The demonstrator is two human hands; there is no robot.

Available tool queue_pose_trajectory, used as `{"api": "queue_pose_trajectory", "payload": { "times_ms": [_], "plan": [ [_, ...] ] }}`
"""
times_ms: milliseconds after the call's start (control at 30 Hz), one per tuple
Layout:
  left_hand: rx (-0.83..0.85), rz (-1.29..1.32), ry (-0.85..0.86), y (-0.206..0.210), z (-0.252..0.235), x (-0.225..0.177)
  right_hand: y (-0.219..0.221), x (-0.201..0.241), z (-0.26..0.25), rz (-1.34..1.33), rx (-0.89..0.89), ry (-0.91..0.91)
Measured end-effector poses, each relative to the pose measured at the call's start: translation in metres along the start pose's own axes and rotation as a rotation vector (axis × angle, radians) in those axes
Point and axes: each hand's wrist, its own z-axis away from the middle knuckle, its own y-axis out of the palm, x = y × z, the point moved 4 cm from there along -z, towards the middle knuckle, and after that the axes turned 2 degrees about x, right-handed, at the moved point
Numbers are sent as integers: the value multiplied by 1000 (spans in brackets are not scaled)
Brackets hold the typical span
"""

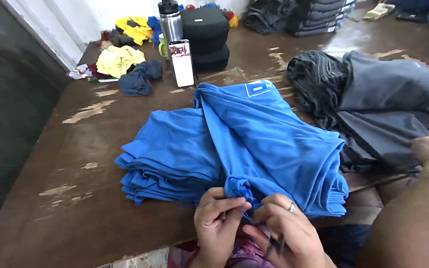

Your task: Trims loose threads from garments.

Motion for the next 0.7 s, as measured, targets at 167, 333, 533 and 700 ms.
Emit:
{"api": "queue_pose_trajectory", "payload": {
  "times_ms": [167,333,533,700],
  "plan": [
    [-21,97,-53,-4,2,0,-16,-14,-3,279,148,162],
    [34,270,-112,-5,3,-6,-11,-8,-10,383,223,149],
    [21,252,-137,-6,4,-5,-2,-8,-12,423,207,106],
    [38,305,-162,-5,2,-5,-4,-7,-11,412,216,128]
  ]
}}
